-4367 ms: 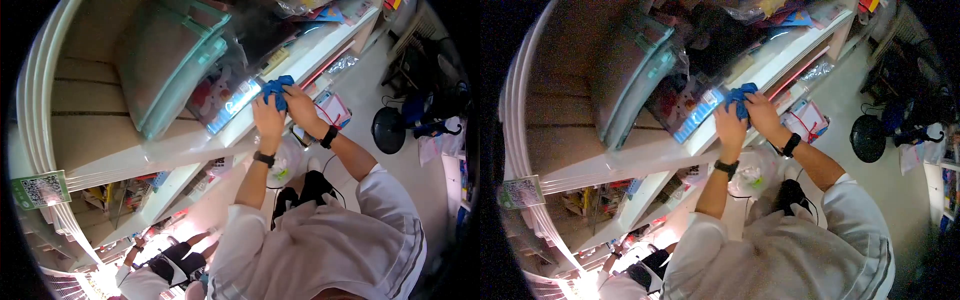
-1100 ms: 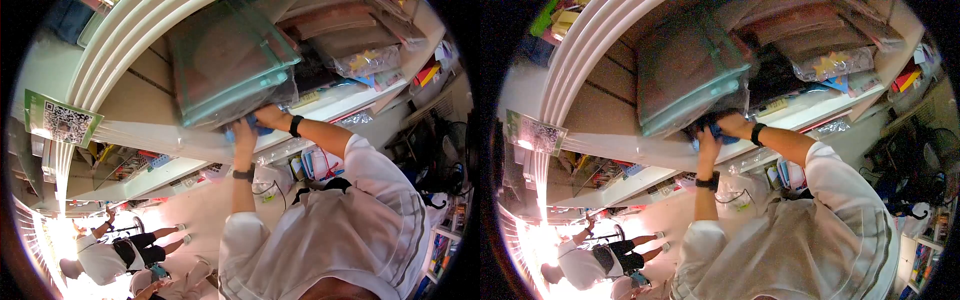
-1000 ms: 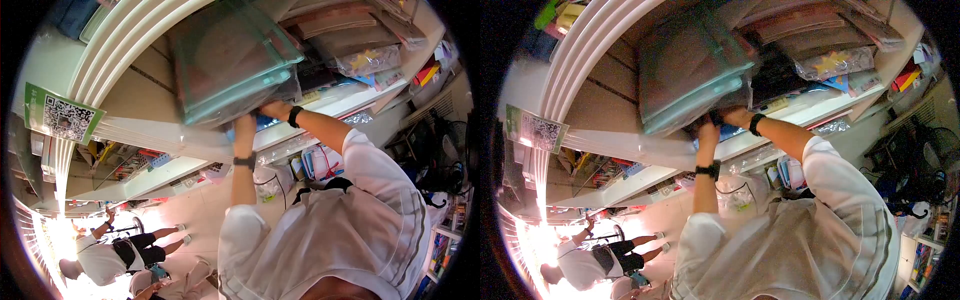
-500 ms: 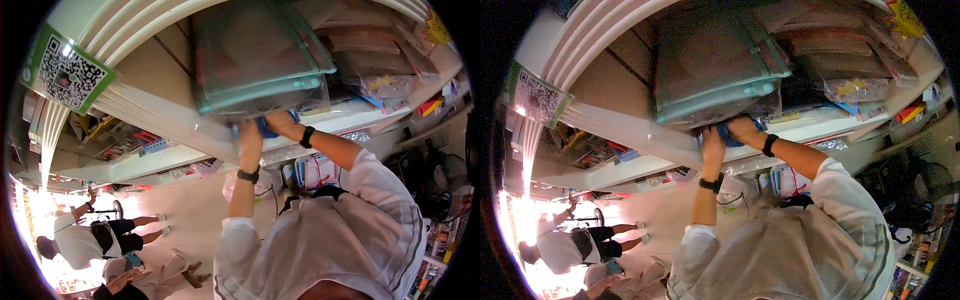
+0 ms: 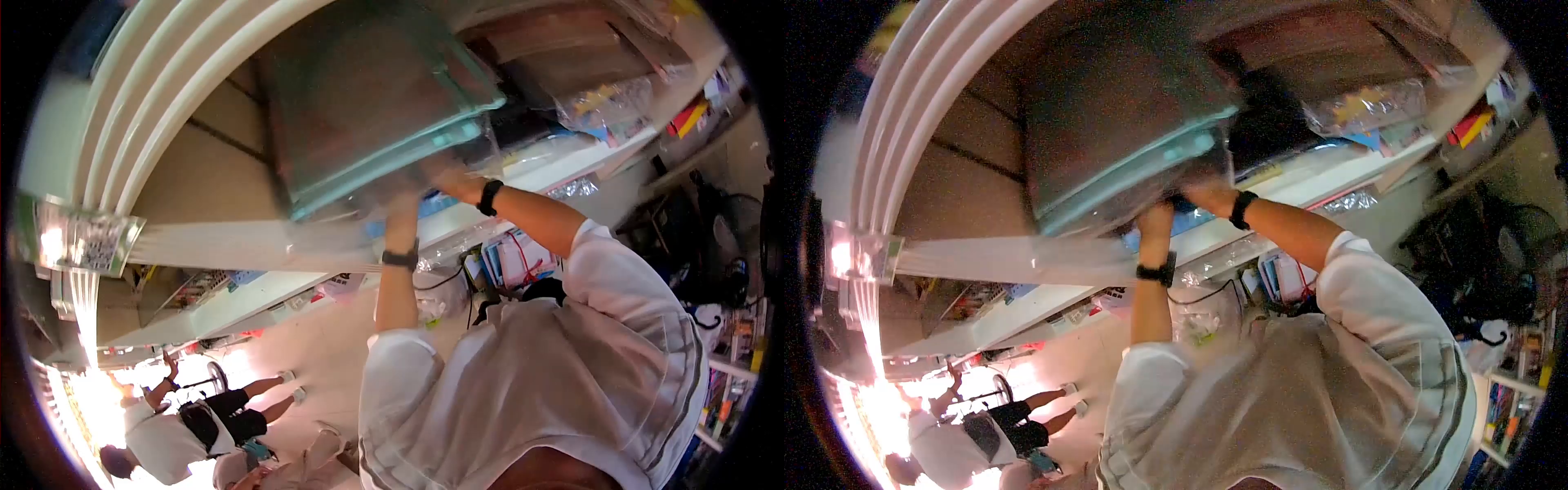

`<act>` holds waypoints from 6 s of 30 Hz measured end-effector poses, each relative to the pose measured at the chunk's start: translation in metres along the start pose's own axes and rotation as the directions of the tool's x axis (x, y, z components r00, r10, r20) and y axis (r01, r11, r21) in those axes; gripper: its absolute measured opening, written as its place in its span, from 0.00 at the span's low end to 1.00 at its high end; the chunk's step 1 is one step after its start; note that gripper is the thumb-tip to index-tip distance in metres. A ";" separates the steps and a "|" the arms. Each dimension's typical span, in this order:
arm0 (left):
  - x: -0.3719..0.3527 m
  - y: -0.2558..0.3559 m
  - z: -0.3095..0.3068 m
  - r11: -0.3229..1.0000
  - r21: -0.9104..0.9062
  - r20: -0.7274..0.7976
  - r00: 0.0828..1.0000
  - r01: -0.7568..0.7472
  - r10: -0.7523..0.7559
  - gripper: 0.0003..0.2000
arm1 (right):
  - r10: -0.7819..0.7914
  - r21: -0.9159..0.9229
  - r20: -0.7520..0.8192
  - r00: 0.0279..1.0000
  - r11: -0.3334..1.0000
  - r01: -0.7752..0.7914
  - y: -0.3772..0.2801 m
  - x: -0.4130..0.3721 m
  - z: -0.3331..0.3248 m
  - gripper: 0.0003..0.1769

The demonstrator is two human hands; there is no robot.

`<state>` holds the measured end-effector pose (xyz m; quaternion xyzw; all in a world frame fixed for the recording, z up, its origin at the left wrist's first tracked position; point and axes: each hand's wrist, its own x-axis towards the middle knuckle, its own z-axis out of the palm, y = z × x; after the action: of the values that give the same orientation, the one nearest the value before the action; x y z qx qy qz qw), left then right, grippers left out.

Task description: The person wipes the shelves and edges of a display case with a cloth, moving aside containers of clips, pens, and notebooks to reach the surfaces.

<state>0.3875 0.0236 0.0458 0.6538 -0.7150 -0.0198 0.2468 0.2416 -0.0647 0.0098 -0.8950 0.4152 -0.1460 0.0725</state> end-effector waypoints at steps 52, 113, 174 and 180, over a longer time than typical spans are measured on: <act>0.015 0.379 0.230 0.975 -0.161 0.135 0.975 -0.156 0.178 0.29 | 0.344 0.201 -0.421 0.839 0.938 -0.284 0.288 -0.321 -0.093 0.21; 0.026 0.614 0.248 0.833 -0.478 0.096 0.926 -0.279 0.365 0.28 | 0.842 0.865 -0.335 0.423 0.453 -0.216 0.410 -0.484 -0.224 0.26; 0.254 0.776 -0.033 0.698 0.429 -0.727 0.239 -0.573 0.643 0.15 | -0.199 -0.167 -0.973 0.120 0.958 0.235 0.441 -0.313 -0.595 0.15; 0.296 0.846 0.004 0.572 0.389 -0.742 0.122 -0.722 0.659 0.09 | -0.131 -0.130 -0.991 0.008 0.991 0.020 0.512 -0.330 -0.610 0.12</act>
<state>-0.4034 -0.1350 0.4360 0.1603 -0.7188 0.3861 0.5555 -0.5269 -0.1476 0.3927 -0.5566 0.3035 -0.7196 -0.2833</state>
